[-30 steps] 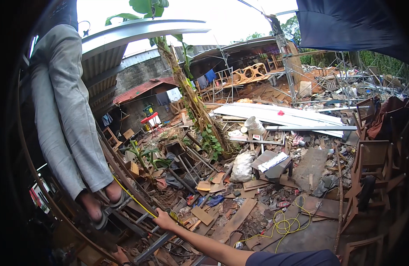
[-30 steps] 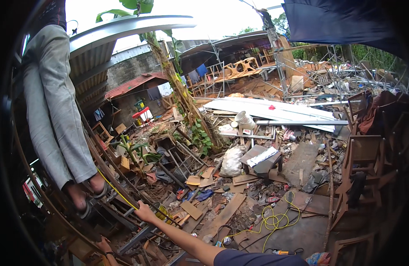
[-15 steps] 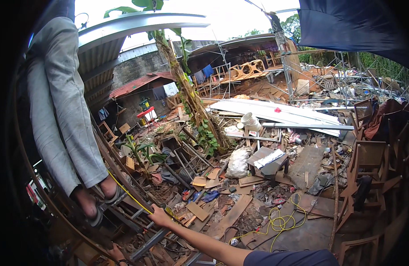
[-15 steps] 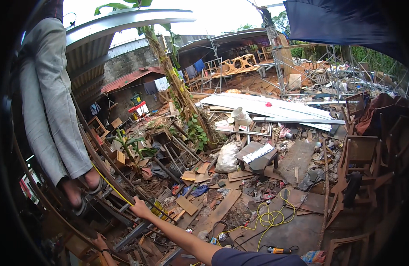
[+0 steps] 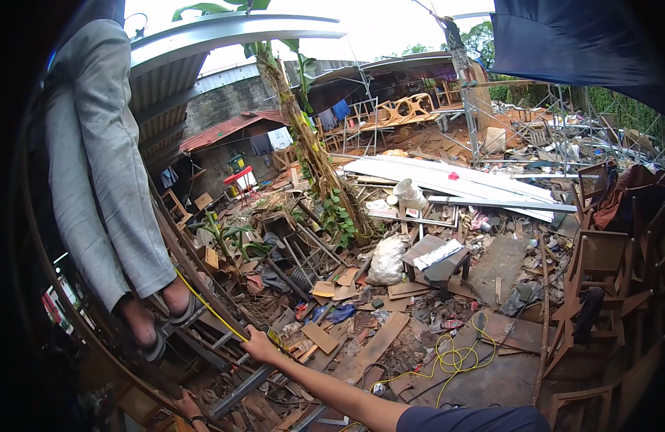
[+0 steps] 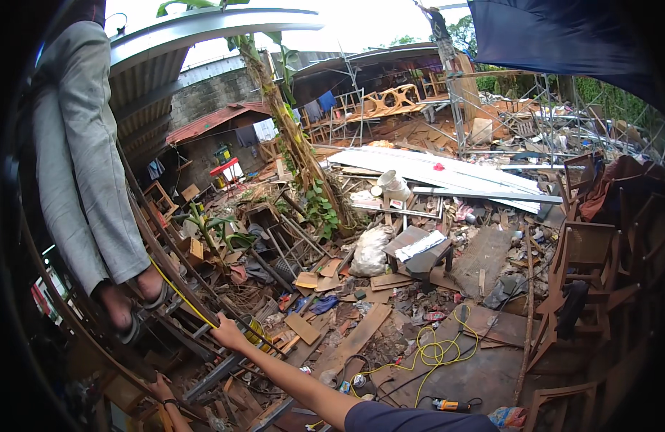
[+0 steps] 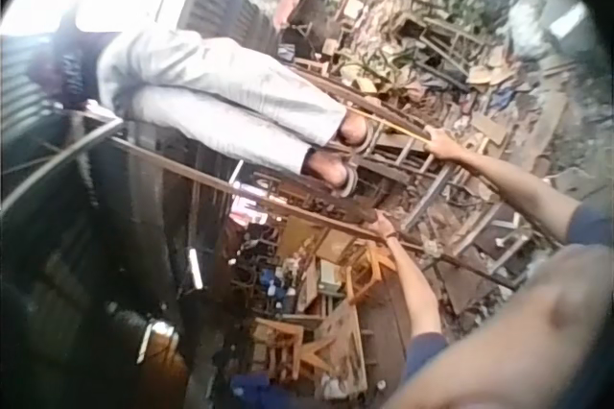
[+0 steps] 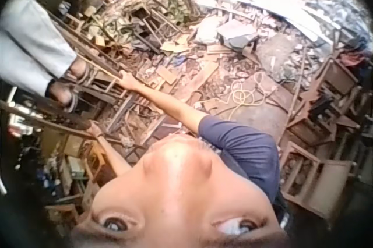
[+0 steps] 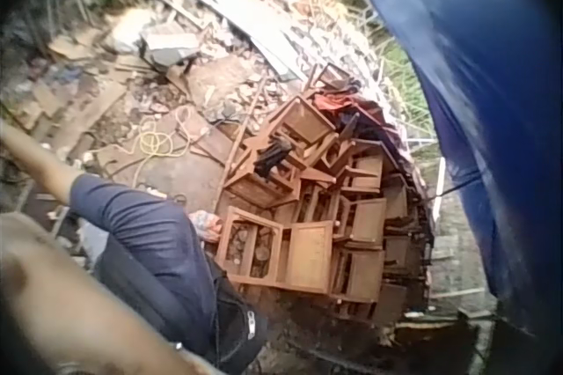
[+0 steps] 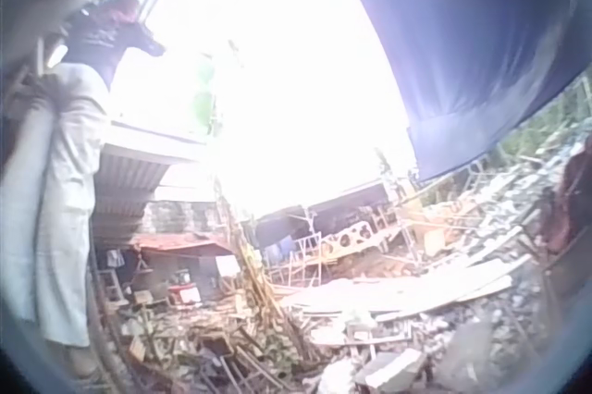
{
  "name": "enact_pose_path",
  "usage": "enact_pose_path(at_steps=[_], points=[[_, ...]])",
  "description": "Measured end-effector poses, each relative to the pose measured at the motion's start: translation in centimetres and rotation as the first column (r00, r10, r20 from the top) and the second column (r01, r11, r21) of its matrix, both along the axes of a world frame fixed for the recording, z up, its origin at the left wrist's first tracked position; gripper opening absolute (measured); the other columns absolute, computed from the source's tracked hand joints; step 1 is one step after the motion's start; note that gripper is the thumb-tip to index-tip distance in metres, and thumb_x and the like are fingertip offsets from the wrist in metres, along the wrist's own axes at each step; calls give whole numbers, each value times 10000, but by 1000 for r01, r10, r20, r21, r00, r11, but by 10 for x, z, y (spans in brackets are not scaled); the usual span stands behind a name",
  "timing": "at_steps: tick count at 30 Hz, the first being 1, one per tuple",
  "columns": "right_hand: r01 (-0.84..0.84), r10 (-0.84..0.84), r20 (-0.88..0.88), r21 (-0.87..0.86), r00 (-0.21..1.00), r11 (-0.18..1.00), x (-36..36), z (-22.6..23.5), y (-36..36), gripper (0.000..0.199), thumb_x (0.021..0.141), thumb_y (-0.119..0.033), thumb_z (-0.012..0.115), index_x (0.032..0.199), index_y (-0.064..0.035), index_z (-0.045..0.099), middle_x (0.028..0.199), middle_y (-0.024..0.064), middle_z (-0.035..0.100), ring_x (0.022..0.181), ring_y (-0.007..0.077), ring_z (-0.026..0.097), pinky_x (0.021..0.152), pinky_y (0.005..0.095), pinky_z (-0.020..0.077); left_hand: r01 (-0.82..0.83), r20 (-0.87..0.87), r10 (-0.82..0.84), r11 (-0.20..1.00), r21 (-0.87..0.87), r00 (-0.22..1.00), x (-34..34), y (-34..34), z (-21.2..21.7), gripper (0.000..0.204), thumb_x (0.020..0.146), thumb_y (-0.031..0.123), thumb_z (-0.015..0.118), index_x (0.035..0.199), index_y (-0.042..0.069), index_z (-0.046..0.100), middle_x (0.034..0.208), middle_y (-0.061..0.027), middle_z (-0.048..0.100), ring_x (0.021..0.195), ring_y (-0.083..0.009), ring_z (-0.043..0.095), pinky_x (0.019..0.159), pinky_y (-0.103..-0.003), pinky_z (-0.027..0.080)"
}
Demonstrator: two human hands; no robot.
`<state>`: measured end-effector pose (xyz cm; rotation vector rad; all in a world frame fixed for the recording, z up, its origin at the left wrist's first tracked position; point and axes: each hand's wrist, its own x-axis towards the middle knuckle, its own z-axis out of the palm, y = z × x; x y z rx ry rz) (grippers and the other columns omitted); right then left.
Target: The person holds and stabilizes a ladder by hand, holds a measuring tape, and supports the ladder while another person works from it.
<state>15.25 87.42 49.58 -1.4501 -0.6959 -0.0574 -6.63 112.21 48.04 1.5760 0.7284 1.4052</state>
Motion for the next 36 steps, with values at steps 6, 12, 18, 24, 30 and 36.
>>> enact_pose_path(at_steps=[6, 12, 18, 24, 30, 36], points=[[-1, 0, -24, -21, 1000, 1000, -3, 2, -2, 410, 724, -200, 629, 1039, 18, 483, 906, 317, 601, 933, 476, 580, 803, 494, 450, 31, 10, -31, 999, -10, 999, -3, -11, 7, 118, 807, 54, 523, 743, -22, 459, 558, -75, 459, 462, -177, 460, 472, -308, 415], [-12, 12, -23, -19, 1000, 1000, -5, 3, 2, 411, 728, -204, 629, 1045, 16, 488, 909, 315, 604, 936, 476, 579, 810, 494, 451, 18, -11, -18, 1000, -5, 1000, -8, 11, -4, 113, 809, 55, 520, 756, -23, 459, 559, -75, 458, 472, -174, 463, 480, -308, 412], [21, -21, -8, -32, 1000, 999, 3, -5, 7, 406, 729, -202, 631, 1043, 16, 495, 908, 312, 605, 930, 471, 584, 803, 490, 453, 44, -2, -44, 999, -11, 999, -3, 9, -6, 126, 815, 62, 518, 741, -19, 456, 565, -69, 458, 474, -168, 460, 476, -301, 405], [-1, 0, -29, -34, 1000, 999, 2, -5, 5, 414, 722, -203, 635, 1047, 18, 504, 904, 309, 604, 930, 462, 589, 796, 489, 452, 14, 42, -14, 1000, -3, 999, -2, -8, 2, 162, 826, 72, 513, 700, -7, 450, 571, -67, 464, 478, -168, 466, 482, -302, 400], [-19, 19, -5, -7, 1000, 1000, -1, 0, 3, 418, 723, -207, 632, 1053, 17, 507, 910, 304, 608, 926, 453, 596, 796, 477, 457, -6, -34, 7, 1000, 18, 999, -6, 18, -12, 189, 831, 77, 512, 671, -3, 452, 568, -68, 468, 484, -172, 474, 491, -312, 396], [-4, 3, -23, -40, 1000, 999, 1, -2, 0, 423, 722, -206, 633, 1059, 17, 507, 913, 292, 616, 926, 445, 602, 799, 469, 459, 47, -10, -47, 998, 35, 999, -2, 9, -7, 191, 835, 73, 512, 674, -11, 451, 561, -70, 463, 483, -174, 472, 490, -315, 397]])
